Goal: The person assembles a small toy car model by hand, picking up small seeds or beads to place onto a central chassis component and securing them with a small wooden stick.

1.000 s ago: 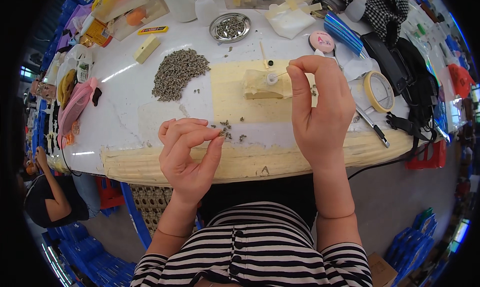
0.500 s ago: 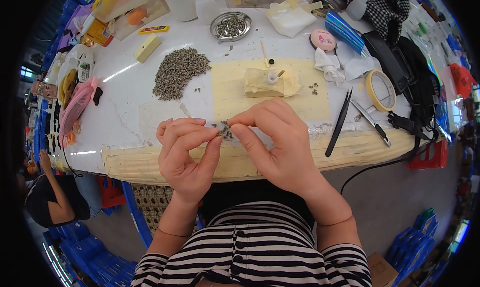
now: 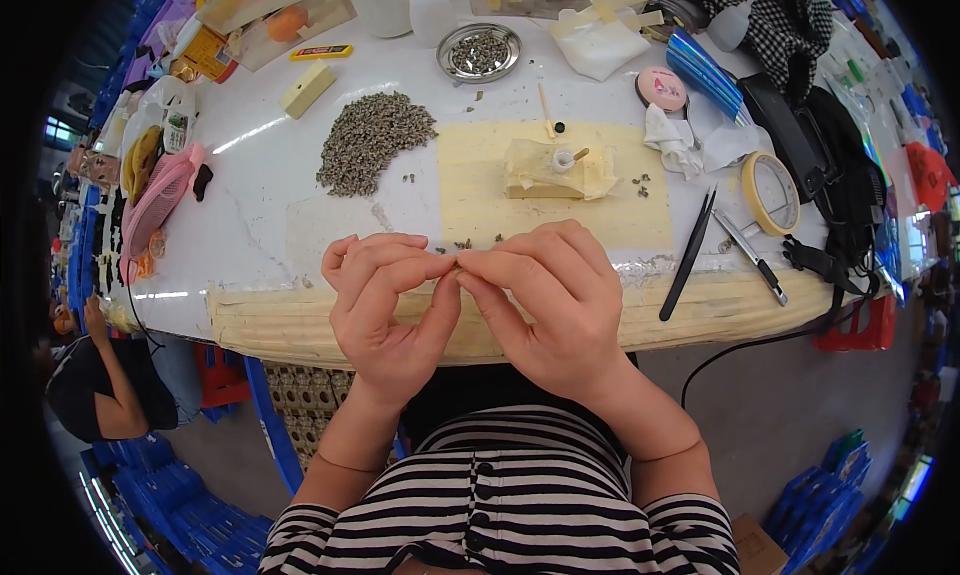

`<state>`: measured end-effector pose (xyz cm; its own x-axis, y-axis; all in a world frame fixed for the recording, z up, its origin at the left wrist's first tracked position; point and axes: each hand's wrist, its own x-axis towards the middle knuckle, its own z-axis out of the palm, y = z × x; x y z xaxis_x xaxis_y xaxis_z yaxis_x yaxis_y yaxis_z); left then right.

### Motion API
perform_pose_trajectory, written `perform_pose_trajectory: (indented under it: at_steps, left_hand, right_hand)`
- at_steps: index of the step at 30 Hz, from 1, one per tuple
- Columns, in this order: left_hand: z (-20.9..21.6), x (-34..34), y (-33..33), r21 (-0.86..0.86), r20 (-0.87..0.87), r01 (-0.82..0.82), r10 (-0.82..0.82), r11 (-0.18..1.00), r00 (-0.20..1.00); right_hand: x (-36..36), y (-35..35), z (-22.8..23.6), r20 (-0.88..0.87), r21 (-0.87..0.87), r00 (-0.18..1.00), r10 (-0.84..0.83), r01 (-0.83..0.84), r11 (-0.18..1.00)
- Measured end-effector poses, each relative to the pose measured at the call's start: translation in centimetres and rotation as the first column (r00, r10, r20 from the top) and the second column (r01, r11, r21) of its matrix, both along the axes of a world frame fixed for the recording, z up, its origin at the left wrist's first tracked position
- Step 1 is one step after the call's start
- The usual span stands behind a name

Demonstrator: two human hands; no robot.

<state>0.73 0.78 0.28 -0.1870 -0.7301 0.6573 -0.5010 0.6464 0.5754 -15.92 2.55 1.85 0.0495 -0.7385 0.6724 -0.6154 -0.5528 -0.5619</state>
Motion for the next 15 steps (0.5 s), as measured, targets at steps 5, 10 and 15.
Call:
perform_pose_trajectory:
  at_steps: [5,10,15]
  left_hand:
    - [0.05,0.03,-0.01,-0.021,-0.003,0.018,-0.018,1.0,1.0]
    - [-0.01,-0.08,0.0,-0.051,0.018,0.042,-0.041,0.998,0.999]
    - [0.2,0.14,-0.07,-0.03,0.005,0.106,-0.105,0.994,0.994]
  right_hand:
    - [0.04,-0.01,-0.15,0.124,0.108,0.992,0.026,-0.04,0.993]
    - [-0.5,0.1,-0.49,0.248,0.24,0.966,0.073,-0.134,0.962]
    - [-0.85,0.42,-0.84,0.597,0.451,0.801,0.046,-0.383,0.806]
